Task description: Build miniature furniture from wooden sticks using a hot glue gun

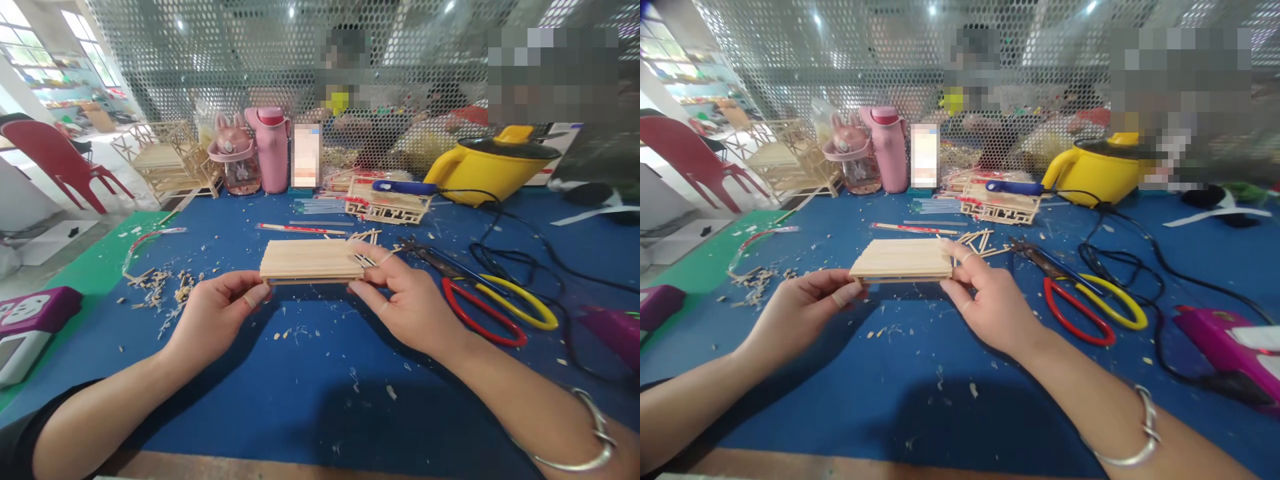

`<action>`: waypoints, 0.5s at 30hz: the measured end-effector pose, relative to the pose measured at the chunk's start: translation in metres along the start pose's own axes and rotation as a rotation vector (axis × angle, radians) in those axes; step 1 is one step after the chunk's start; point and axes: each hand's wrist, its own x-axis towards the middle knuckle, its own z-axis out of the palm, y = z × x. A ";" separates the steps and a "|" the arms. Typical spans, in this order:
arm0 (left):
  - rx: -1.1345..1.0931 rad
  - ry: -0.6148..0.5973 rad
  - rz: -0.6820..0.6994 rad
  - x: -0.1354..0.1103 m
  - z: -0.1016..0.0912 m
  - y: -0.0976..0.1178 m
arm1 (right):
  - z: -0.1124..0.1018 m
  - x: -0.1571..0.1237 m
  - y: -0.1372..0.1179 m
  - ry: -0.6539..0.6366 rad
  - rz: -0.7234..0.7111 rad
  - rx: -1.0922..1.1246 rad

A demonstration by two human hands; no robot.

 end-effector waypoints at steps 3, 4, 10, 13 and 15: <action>0.240 -0.110 0.008 0.003 -0.007 0.001 | 0.002 0.001 0.007 -0.098 -0.058 -0.097; 0.303 -0.154 0.003 0.004 -0.009 0.001 | 0.003 0.001 0.008 -0.123 -0.074 -0.110; 0.524 -0.235 0.053 0.016 -0.038 0.002 | -0.003 0.003 0.004 -0.161 -0.092 -0.218; 0.709 -0.233 0.092 0.017 -0.070 0.008 | -0.027 0.004 0.002 -0.051 -0.022 -0.258; 0.770 -0.188 0.093 0.013 -0.095 0.016 | -0.050 0.002 0.007 0.039 0.042 -0.286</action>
